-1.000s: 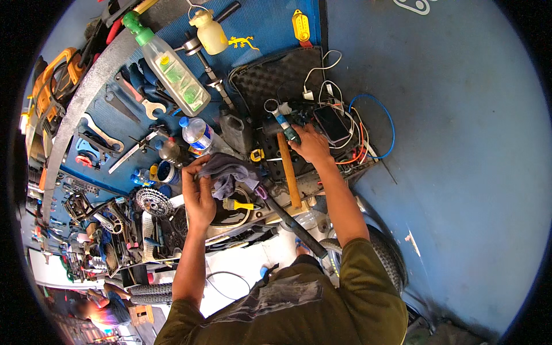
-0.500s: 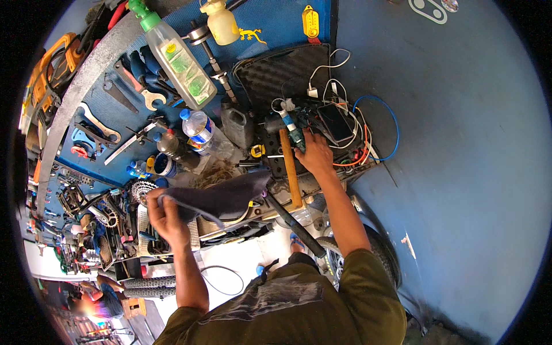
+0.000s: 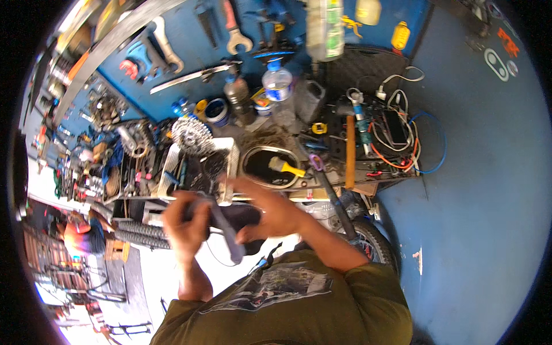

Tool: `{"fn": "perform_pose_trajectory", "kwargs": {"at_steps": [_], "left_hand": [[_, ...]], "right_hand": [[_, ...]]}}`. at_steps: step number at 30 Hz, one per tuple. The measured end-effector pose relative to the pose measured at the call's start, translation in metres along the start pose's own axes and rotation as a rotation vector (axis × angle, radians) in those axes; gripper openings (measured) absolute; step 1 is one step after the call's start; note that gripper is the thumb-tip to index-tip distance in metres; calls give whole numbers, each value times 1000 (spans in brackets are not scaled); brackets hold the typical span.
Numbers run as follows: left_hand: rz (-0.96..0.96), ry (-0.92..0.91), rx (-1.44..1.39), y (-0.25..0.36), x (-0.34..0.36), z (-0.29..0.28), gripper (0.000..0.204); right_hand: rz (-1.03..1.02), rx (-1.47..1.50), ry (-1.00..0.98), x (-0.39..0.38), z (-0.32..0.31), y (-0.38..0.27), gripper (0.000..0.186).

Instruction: The person cleans and assembles bicycle components in a workshop. They wipe a crank arm with a cloth, attach it to the frame, and use a screwdriver to tighten bolts on the crankset and frame.

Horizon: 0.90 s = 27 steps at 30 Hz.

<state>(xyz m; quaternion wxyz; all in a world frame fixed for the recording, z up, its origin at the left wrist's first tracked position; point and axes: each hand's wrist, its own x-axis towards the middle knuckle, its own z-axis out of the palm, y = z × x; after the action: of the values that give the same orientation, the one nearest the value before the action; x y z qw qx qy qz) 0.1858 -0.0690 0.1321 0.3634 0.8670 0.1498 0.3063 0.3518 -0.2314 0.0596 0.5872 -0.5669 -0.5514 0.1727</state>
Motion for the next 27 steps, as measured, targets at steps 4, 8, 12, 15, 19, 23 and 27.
{"fn": "perform_pose_trajectory", "kwargs": {"at_steps": [4,8,12,15,19,23,27], "left_hand": [[-170,45,83,-51,-50,-39,17],[-349,184,100,-160,-108,-101,21],[-432,224,390,-233,-195,-128,31],[-749,40,-454,-246,-258,-151,65],[-317,237,-1782,-246,-299,-98,77],[-541,352,-1469,-246,-272,-101,73],[-586,343,-914,-268,-244,-101,70]], "right_hand": [[643,215,-553,24,113,12,46],[443,13,-732,4,190,60,55],[545,416,-442,6,263,50,48],[374,500,-504,9,308,23,55],[-313,-256,-632,18,364,-5,94],[-464,-421,-417,51,384,-15,82],[-83,-50,-421,63,400,4,61]]}}
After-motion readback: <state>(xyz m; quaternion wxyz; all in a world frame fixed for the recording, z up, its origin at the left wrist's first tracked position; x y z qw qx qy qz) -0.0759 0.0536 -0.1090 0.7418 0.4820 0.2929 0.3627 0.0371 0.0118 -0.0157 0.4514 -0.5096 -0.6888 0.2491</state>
